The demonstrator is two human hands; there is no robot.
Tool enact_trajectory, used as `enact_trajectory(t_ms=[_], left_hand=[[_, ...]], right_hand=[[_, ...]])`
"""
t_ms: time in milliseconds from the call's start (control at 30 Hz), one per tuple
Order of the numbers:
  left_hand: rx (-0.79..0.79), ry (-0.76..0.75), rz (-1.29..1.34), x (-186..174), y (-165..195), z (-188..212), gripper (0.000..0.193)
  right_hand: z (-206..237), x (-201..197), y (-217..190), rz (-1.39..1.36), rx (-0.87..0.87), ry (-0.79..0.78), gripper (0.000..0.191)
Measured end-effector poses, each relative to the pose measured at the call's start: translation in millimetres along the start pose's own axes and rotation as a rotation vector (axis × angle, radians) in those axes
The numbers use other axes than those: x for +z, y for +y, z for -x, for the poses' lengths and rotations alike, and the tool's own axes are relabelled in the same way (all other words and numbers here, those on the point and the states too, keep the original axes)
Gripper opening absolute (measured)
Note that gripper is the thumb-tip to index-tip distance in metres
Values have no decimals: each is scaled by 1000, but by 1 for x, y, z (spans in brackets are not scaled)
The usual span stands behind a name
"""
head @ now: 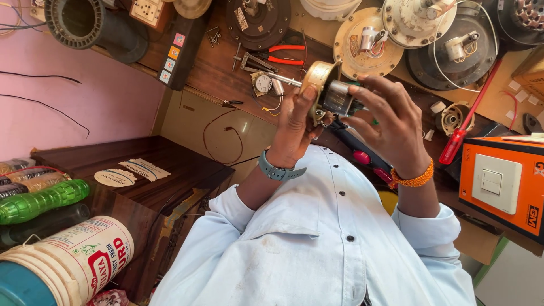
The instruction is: The person repairs a small electric motor at a workbench. They handle the motor housing and wiring, unscrew and adjust parts using a screwdriver, fit the rotor into the housing by hand, then step back and pick up a phone.
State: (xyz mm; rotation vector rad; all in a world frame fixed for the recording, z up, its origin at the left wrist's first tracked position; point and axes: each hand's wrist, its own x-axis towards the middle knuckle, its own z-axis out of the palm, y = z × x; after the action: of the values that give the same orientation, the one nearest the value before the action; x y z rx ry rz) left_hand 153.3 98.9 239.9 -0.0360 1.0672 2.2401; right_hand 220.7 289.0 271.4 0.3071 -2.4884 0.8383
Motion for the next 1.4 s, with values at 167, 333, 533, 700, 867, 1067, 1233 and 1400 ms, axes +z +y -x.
enact_trajectory(t_ms=[167,333,533,700,867,1067,1233,1400], left_hand=[[27,-15,-37,5,2,1,60],[68,-27,-104,6,2,4,65],[-31,11,-18,3,-3,-1,69],[49,-15,-119,6,1,-3,85],[67,-38,-142,13,7,-1,89],[110,-16,-250,10,11,-2,95],[256,-120,-411,9,14,2,96],[261,-135,-434,12,15,2,101]], right_hand=[[9,8,6,31,-24,-3,50],[12,13,7,-196,337,-97,23],[-5,5,-6,-179,8,107,66],[-14,-1,-14,-224,262,-34,48],[-12,1,-13,-295,219,12,60],[0,14,-15,-269,231,90,60],[1,17,-11,-772,692,14,77],[5,17,-15,-540,316,69,75]])
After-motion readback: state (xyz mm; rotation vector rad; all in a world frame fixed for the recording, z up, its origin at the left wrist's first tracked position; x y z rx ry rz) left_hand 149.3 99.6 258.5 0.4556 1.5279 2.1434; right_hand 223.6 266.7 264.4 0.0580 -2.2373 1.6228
